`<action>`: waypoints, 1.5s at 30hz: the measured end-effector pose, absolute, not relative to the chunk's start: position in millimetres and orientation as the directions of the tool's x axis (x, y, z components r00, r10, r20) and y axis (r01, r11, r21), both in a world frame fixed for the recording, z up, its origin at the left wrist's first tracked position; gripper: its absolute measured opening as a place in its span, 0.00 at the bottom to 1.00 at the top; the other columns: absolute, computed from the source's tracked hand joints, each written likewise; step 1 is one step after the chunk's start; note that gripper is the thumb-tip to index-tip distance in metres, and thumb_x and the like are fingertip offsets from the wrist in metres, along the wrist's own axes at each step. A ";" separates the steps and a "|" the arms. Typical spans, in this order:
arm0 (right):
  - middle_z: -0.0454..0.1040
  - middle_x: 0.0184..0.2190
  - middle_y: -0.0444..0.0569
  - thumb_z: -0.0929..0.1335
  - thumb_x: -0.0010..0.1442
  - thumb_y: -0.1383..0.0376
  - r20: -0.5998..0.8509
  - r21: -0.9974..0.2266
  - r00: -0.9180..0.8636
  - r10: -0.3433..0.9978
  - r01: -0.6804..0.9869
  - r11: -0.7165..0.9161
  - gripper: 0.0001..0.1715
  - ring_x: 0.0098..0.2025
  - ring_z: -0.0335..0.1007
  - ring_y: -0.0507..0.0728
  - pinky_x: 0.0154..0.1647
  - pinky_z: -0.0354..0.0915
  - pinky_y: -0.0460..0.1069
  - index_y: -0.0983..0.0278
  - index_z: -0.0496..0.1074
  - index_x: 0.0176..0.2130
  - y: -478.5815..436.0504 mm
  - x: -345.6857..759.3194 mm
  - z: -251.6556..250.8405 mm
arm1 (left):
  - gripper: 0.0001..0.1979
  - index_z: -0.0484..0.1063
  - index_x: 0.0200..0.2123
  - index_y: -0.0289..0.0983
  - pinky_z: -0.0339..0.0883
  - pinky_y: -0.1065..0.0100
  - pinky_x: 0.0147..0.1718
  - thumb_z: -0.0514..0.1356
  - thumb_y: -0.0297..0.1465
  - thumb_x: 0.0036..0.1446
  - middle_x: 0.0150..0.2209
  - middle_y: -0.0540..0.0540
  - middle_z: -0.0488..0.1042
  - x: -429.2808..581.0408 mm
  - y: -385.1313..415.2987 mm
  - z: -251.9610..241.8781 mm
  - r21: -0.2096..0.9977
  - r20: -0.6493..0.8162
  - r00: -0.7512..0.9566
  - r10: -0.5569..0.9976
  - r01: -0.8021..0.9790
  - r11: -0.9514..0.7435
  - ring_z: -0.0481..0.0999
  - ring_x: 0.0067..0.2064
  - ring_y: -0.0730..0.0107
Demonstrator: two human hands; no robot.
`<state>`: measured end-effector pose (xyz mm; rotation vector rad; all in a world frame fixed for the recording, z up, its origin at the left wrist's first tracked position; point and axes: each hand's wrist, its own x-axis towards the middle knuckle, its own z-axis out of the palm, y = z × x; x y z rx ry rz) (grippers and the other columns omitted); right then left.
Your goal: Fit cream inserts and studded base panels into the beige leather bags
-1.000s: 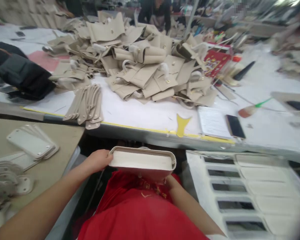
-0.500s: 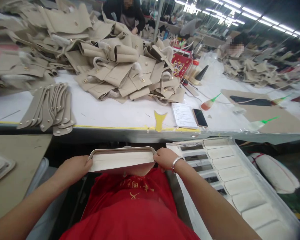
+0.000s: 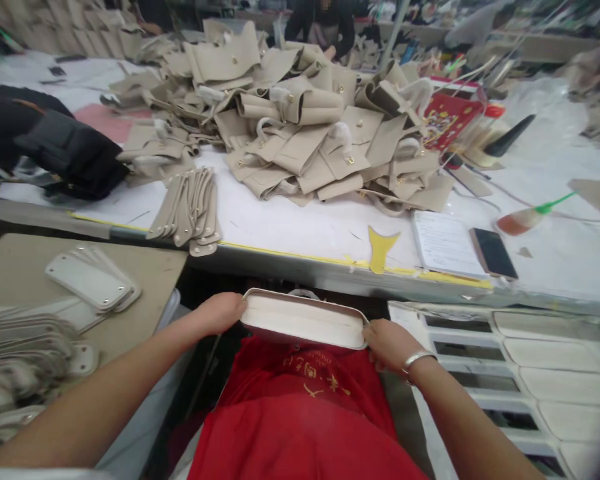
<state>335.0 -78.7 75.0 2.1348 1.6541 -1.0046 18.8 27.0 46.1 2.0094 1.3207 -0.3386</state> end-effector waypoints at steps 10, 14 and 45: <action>0.73 0.24 0.53 0.55 0.60 0.50 -0.509 -0.184 0.155 0.846 0.941 -0.283 0.25 0.28 0.69 0.57 0.28 0.55 0.48 0.63 0.64 0.24 -92.7 335.5 71.6 | 0.31 0.67 0.33 0.31 0.69 0.67 0.26 0.46 0.56 0.51 0.25 0.46 0.69 5.9 24.5 41.2 0.705 -0.685 0.429 0.589 0.596 0.385 0.71 0.27 0.69; 0.74 0.27 0.55 0.53 0.62 0.59 -0.533 -0.105 0.169 0.829 0.959 -0.263 0.21 0.30 0.71 0.59 0.29 0.55 0.49 0.64 0.65 0.26 -91.5 335.2 69.5 | 0.23 0.66 0.31 0.32 0.68 0.68 0.22 0.46 0.48 0.54 0.24 0.46 0.68 9.7 22.6 38.4 0.641 -0.648 0.392 0.652 0.744 0.190 0.71 0.25 0.68; 0.75 0.28 0.55 0.53 0.61 0.61 -0.506 -0.017 0.173 0.845 0.978 -0.210 0.20 0.33 0.72 0.61 0.30 0.53 0.50 0.64 0.67 0.28 -90.2 333.6 67.3 | 0.12 0.62 0.22 0.36 0.59 0.73 0.18 0.52 0.38 0.51 0.21 0.52 0.63 10.5 24.3 36.9 0.688 -0.553 0.437 0.710 0.720 0.093 0.65 0.20 0.75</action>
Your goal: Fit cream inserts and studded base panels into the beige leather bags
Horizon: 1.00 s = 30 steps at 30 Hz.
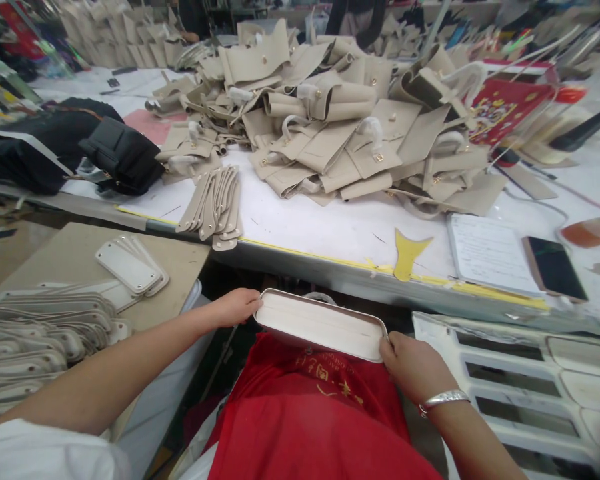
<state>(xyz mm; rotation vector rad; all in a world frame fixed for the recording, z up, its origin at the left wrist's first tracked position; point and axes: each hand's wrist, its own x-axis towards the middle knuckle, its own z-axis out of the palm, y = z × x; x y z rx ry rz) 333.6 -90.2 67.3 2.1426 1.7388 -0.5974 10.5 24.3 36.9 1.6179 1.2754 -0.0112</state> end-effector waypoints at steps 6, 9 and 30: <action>0.75 0.29 0.58 0.53 0.60 0.63 -0.512 -0.015 0.182 0.840 0.975 -0.220 0.20 0.34 0.72 0.63 0.31 0.56 0.51 0.66 0.69 0.30 -88.0 331.6 65.2 | 0.11 0.60 0.22 0.36 0.61 0.73 0.17 0.51 0.37 0.51 0.19 0.53 0.61 11.9 24.6 33.5 0.682 -0.595 0.408 0.692 0.712 0.167 0.65 0.20 0.75; 0.75 0.30 0.59 0.53 0.60 0.64 -0.518 -0.033 0.169 0.838 0.976 -0.217 0.21 0.35 0.72 0.64 0.32 0.58 0.52 0.67 0.69 0.30 -86.9 332.0 67.0 | 0.11 0.61 0.22 0.36 0.62 0.72 0.17 0.52 0.37 0.51 0.17 0.54 0.60 14.2 26.3 28.7 0.671 -0.636 0.382 0.671 0.703 0.236 0.63 0.18 0.75; 0.75 0.30 0.58 0.53 0.62 0.62 -0.521 -0.062 0.182 0.834 0.966 -0.249 0.23 0.34 0.72 0.61 0.33 0.58 0.51 0.68 0.70 0.30 -86.1 330.8 69.3 | 0.20 0.63 0.22 0.33 0.64 0.73 0.19 0.64 0.45 0.42 0.18 0.51 0.69 -1.3 27.4 6.2 0.689 -0.721 0.442 0.534 0.367 0.626 0.70 0.19 0.74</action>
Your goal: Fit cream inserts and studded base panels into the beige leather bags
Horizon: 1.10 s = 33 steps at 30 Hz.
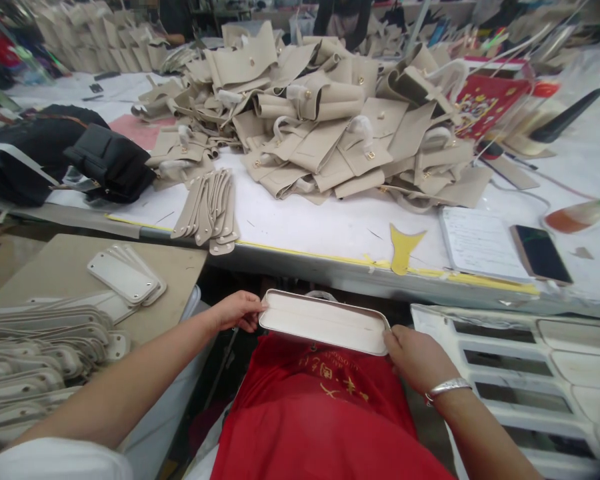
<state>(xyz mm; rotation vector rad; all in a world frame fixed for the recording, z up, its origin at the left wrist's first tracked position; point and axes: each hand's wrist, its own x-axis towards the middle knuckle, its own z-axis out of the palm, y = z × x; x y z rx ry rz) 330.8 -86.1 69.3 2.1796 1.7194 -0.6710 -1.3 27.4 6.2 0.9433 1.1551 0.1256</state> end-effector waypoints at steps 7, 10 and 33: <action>0.75 0.33 0.60 0.54 0.60 0.61 -0.477 -0.018 0.335 0.812 0.920 -0.390 0.24 0.36 0.73 0.62 0.36 0.63 0.52 0.68 0.73 0.34 -98.4 322.0 73.0 | 0.22 0.63 0.18 0.36 0.59 0.69 0.17 0.56 0.51 0.44 0.14 0.51 0.63 20.2 35.1 51.1 0.509 -0.779 0.356 0.516 0.840 0.189 0.65 0.16 0.70; 0.76 0.33 0.62 0.55 0.60 0.63 -0.448 -0.013 0.370 0.814 0.908 -0.420 0.23 0.37 0.73 0.62 0.37 0.64 0.53 0.69 0.74 0.35 -100.1 320.5 70.1 | 0.21 0.67 0.19 0.36 0.62 0.67 0.25 0.50 0.46 0.53 0.20 0.45 0.69 57.3 19.1 68.5 0.415 -0.464 0.570 0.678 0.816 -0.402 0.71 0.25 0.64; 0.74 0.22 0.49 0.55 0.61 0.49 -0.706 -0.703 -0.034 0.707 0.153 -0.695 0.26 0.19 0.69 0.52 0.19 0.64 0.45 0.67 0.65 0.30 -105.8 365.9 45.0 | 0.23 0.60 0.56 0.41 0.66 0.65 0.40 0.52 0.37 0.57 0.58 0.43 0.61 165.1 -46.1 31.0 0.404 -0.066 0.961 0.267 0.271 -0.874 0.72 0.46 0.59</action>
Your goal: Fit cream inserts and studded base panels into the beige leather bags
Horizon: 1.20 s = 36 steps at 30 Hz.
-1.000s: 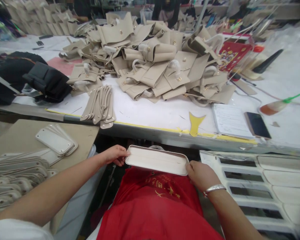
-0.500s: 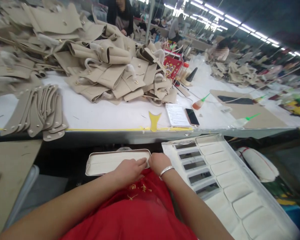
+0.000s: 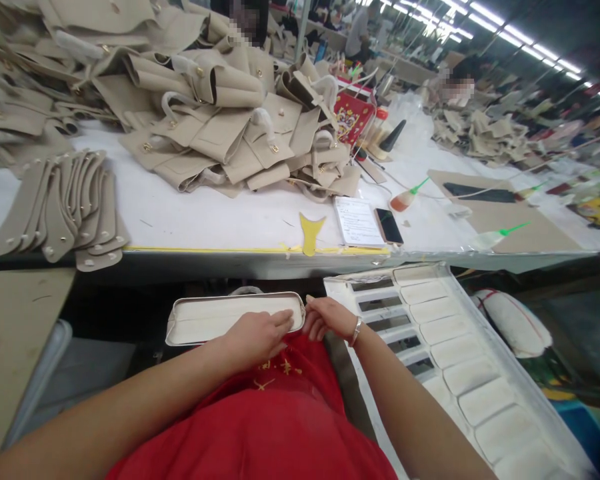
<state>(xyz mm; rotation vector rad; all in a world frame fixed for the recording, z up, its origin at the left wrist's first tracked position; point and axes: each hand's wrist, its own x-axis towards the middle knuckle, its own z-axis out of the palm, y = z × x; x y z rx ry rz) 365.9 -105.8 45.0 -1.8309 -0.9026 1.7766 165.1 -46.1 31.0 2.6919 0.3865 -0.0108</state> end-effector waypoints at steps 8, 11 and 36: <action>0.72 0.20 0.42 0.71 0.47 0.52 -0.653 -0.699 -0.172 0.738 -0.238 -0.674 0.22 0.17 0.67 0.47 0.15 0.61 0.39 0.67 0.62 0.28 -110.7 378.8 10.1 | 0.24 0.61 0.55 0.39 0.67 0.64 0.39 0.53 0.39 0.56 0.57 0.40 0.62 164.3 -44.1 33.1 0.432 -0.078 0.959 0.272 0.279 -0.858 0.72 0.46 0.58; 0.71 0.18 0.41 0.71 0.46 0.51 -0.672 -0.702 -0.140 0.727 -0.191 -0.686 0.24 0.15 0.66 0.46 0.12 0.58 0.38 0.67 0.62 0.27 -107.4 377.1 7.4 | 0.24 0.62 0.55 0.40 0.67 0.65 0.39 0.53 0.40 0.55 0.57 0.41 0.62 163.4 -42.1 32.8 0.450 -0.081 0.960 0.268 0.275 -0.850 0.72 0.46 0.58; 0.71 0.18 0.45 0.69 0.48 0.47 -0.873 -0.467 -0.098 0.478 0.451 -0.761 0.25 0.17 0.67 0.48 0.13 0.60 0.40 0.66 0.62 0.25 -64.3 366.3 56.3 | 0.18 0.58 0.30 0.37 0.61 0.77 0.18 0.62 0.41 0.48 0.21 0.56 0.64 -7.7 18.2 -5.0 0.825 -0.535 0.507 0.676 0.142 0.546 0.64 0.20 0.80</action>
